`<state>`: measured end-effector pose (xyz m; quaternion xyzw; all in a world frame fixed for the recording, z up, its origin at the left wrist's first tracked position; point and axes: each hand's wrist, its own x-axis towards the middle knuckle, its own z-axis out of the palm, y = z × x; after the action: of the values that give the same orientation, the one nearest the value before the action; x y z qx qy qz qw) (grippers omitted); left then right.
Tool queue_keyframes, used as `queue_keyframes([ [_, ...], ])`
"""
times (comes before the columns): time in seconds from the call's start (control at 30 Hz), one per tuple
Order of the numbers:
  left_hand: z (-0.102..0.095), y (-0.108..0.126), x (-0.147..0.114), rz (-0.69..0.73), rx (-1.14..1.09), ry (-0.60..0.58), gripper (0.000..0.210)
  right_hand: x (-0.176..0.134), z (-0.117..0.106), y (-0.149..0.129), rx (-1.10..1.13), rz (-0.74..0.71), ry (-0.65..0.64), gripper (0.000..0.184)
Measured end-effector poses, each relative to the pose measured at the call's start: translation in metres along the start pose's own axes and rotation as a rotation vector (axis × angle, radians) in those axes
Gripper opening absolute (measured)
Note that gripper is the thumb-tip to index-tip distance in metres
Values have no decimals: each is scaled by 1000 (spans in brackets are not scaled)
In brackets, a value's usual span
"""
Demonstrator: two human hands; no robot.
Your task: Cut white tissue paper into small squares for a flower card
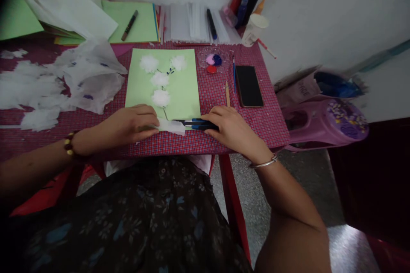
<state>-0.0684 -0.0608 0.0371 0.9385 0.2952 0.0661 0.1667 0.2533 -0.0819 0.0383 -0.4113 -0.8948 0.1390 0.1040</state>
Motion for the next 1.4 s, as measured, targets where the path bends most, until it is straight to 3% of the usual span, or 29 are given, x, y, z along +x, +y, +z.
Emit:
queue_keyframes([
  [0.1, 13, 0, 3, -9, -37, -10, 25, -1, 0, -1, 31, 7, 0, 31],
  [0.23, 25, 1, 3, -80, -57, 68, 29, -4, -2, -3, 53, 26, -21, 31],
  [0.33, 29, 1, 4, -120, -68, 125, 29, -8, -2, -3, 41, 29, -33, 31],
  [0.6, 33, -1, 3, -126, -133, 134, 22, -6, 2, -10, 10, 7, -40, 30],
  [0.77, 30, 2, 3, -119, -192, 162, 22, -1, 5, -17, -21, 1, -38, 32],
  [0.93, 13, 1, 11, -137, -308, 202, 16, -7, 2, -29, -134, 7, -19, 33],
  [1.0, 5, -3, 20, -119, -276, 146, 9, -10, 0, -34, -164, 10, -15, 33],
  [1.27, -11, -6, 57, -112, -176, -279, 14, -14, -3, -31, -146, 28, -8, 34],
  [1.4, -10, -10, 67, -120, -299, -358, 11, -13, -4, -24, -144, 24, -4, 33],
])
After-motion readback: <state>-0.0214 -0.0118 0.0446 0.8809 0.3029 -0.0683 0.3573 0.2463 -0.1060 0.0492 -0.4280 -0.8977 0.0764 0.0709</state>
